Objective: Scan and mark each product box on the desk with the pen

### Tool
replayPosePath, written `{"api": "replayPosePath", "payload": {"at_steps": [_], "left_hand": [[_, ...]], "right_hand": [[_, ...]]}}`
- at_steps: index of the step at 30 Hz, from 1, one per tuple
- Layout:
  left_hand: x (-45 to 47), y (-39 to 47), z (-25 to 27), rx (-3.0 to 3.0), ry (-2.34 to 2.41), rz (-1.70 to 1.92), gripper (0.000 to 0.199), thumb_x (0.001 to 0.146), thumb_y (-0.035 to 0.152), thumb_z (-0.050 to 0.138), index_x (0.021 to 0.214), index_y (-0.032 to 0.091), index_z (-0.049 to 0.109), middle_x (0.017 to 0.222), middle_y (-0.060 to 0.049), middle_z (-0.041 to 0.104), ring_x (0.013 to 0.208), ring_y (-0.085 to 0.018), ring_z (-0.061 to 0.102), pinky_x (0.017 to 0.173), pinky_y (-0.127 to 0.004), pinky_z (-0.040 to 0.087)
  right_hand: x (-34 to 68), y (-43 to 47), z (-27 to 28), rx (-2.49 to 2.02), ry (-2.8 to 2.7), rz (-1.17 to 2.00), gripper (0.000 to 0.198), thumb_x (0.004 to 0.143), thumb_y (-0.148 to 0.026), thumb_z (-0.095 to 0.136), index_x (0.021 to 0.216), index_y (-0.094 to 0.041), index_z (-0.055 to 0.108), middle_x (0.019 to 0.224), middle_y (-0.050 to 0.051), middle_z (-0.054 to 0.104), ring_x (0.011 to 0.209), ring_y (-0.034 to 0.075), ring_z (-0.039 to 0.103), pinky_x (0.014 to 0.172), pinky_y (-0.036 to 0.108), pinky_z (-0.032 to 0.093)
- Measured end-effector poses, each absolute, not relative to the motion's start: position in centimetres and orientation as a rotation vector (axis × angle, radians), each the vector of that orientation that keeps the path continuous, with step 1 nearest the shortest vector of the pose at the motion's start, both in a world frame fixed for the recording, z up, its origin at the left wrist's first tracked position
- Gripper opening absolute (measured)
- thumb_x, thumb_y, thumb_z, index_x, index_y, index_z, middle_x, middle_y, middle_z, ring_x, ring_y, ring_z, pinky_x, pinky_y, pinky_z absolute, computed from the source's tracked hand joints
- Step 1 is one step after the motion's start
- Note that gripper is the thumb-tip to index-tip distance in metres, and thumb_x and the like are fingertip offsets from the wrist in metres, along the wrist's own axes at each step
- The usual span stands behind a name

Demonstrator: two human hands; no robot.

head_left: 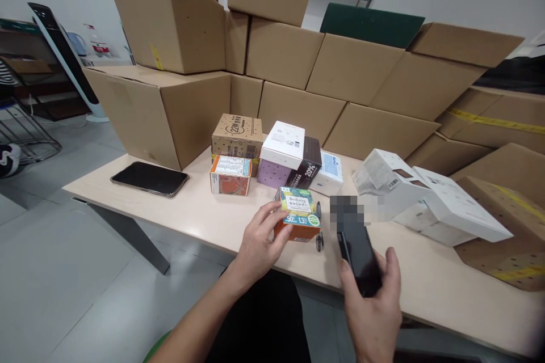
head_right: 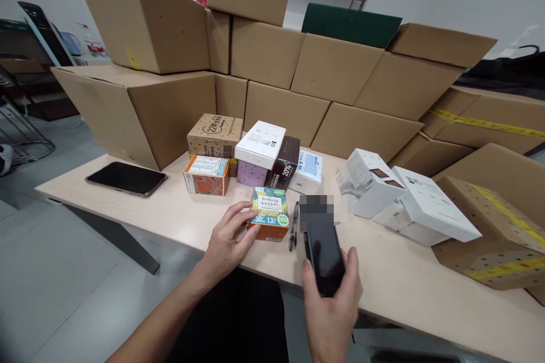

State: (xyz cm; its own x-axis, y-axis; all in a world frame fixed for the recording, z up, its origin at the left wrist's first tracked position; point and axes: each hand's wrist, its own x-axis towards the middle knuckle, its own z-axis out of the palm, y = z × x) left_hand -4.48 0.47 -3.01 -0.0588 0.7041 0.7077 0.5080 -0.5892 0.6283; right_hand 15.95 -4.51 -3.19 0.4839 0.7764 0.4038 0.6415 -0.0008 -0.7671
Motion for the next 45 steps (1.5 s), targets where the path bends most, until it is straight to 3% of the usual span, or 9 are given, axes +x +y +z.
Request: {"api": "replayPosePath", "payload": {"at_steps": [4,13,27,45], "left_hand": [[-3.9,0.3,-3.1,2.062,1.383,1.712,0.025,0.094,0.021,0.06,0.119,0.021,0.062,0.127,-0.013,0.062,0.121,-0.024,0.063,0.102,-0.042,0.057],[-3.5,-0.3,-3.6,2.051,1.42,1.742,0.033,0.093,0.012,0.055,0.125,0.018,0.057,0.129,-0.014,0.063,0.124,-0.023,0.061,0.106,-0.042,0.054],[-3.6,-0.1,-4.0,2.132,1.48,1.744,0.056,0.095,0.014,0.053,0.148,0.022,0.04,0.135,-0.014,0.063,0.125,-0.024,0.062,0.105,-0.042,0.055],[-3.4,-0.1,-4.2,2.091,1.557,1.804,0.049,0.095,0.011,0.051,0.143,0.021,0.046,0.13,-0.013,0.066,0.12,-0.022,0.065,0.101,-0.039,0.059]], "right_hand": [[11.9,-4.7,-2.8,-1.526,-1.31,0.154,0.089,0.084,-0.055,0.065,0.157,-0.021,0.027,0.146,0.019,0.048,0.134,0.036,0.046,0.107,0.054,0.04],[8.6,-2.9,-3.5,-1.307,-1.54,-0.221,0.081,0.087,-0.044,0.067,0.154,-0.015,0.033,0.136,0.024,0.053,0.124,0.035,0.05,0.099,0.057,0.044],[8.2,-2.9,-3.5,-1.357,-1.548,-0.259,0.081,0.088,-0.047,0.066,0.153,-0.011,0.035,0.135,0.027,0.052,0.123,0.038,0.05,0.098,0.06,0.043],[8.2,-2.9,-3.2,-1.36,-1.627,-0.337,0.078,0.088,-0.048,0.065,0.151,-0.009,0.038,0.131,0.027,0.052,0.12,0.037,0.051,0.098,0.059,0.045]]}}
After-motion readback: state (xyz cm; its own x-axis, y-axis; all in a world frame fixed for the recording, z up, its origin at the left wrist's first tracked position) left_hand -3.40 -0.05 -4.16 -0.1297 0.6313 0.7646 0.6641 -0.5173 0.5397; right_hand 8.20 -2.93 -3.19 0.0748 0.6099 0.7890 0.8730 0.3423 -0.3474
